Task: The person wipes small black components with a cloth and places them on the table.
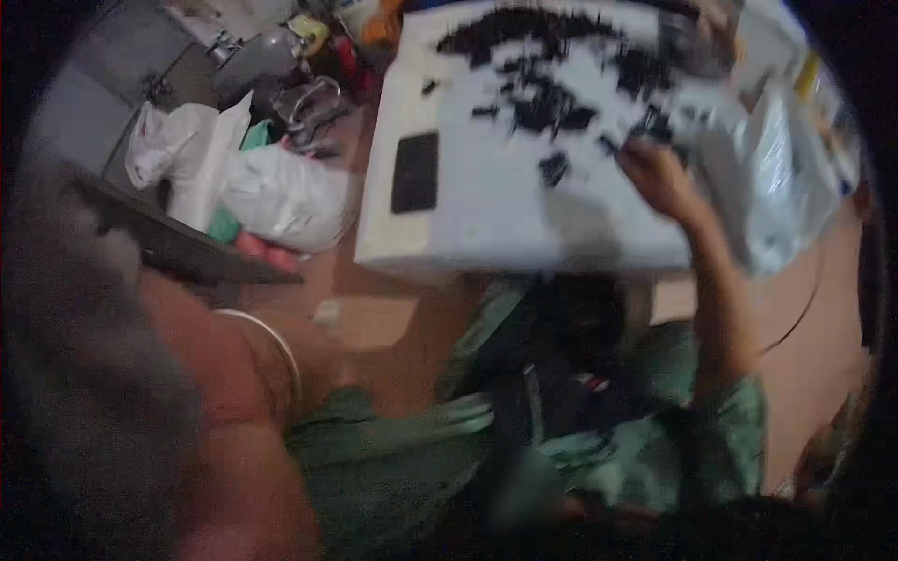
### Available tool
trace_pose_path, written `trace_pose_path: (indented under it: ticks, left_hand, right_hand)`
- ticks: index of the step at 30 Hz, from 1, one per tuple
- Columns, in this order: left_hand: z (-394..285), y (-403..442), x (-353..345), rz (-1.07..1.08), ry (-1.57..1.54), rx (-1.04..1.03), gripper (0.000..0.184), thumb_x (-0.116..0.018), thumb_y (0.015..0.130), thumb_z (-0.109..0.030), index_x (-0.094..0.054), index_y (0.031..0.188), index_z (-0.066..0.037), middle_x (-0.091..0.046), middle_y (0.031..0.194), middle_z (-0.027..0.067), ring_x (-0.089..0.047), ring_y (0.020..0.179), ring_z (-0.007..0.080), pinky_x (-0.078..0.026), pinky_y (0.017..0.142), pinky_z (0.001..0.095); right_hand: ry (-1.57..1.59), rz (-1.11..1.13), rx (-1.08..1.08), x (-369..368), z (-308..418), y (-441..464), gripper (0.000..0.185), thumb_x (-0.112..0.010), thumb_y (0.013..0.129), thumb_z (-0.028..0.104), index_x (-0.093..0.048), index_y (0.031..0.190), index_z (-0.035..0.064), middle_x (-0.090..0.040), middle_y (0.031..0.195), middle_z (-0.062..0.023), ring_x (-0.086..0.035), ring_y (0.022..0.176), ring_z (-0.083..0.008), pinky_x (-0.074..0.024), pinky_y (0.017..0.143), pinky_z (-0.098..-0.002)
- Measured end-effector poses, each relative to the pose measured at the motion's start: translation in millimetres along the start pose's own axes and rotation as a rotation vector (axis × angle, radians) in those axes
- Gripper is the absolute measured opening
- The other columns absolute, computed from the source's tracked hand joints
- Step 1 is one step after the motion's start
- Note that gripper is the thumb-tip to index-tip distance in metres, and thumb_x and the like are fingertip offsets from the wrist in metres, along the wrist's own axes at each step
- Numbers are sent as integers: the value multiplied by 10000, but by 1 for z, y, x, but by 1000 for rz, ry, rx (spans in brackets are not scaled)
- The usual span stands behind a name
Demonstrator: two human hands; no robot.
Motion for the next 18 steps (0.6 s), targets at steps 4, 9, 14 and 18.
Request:
trace_pose_path:
  ticks: [4, 9, 14, 18]
  left_hand:
    - [-7, -10, 6, 303, 11, 363, 222, -530, 807, -154, -575, 980, -22, -570, 877, 113, -547, 748, 181, -448, 668, 291]
    - [36, 17, 38, -24, 334, 231, 228, -524, 812, -155, -573, 992, -25, -567, 881, 110, -543, 751, 172, -445, 670, 287]
    - [-30, 42, 174, -607, 943, -239, 233, -518, 816, -157, -571, 1004, -27, -565, 885, 107, -538, 753, 163, -442, 672, 283]
    - [-2, 35, 151, -848, 831, -420, 238, -514, 820, -158, -569, 1013, -30, -563, 889, 104, -535, 755, 156, -439, 674, 279]
  right_hand:
    - [-136, 239, -151, -131, -88, -21, 171, -551, 778, 132, -550, 889, 1, -611, 802, -164, -599, 723, -290, -472, 618, -403]
    - [-147, 204, -172, -73, -50, 24, 297, -607, 694, 97, -551, 982, 47, -598, 785, -176, -573, 728, -342, -458, 653, -403]
    - [-705, -52, 190, 18, -50, 122, 241, -551, 781, 214, -536, 955, 47, -572, 910, -187, -549, 858, -276, -438, 722, -360]
    - [-578, 140, 120, 21, 8, 15, 265, -456, 832, 307, -544, 932, 78, -579, 917, -147, -549, 862, -231, -424, 786, -342]
Point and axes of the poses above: each hand's wrist, its own y-axis towards the middle knuckle, its own x-axis out of the back of the hand, z = x × y, the point moved 7 cm from there along y, towards the middle knuckle
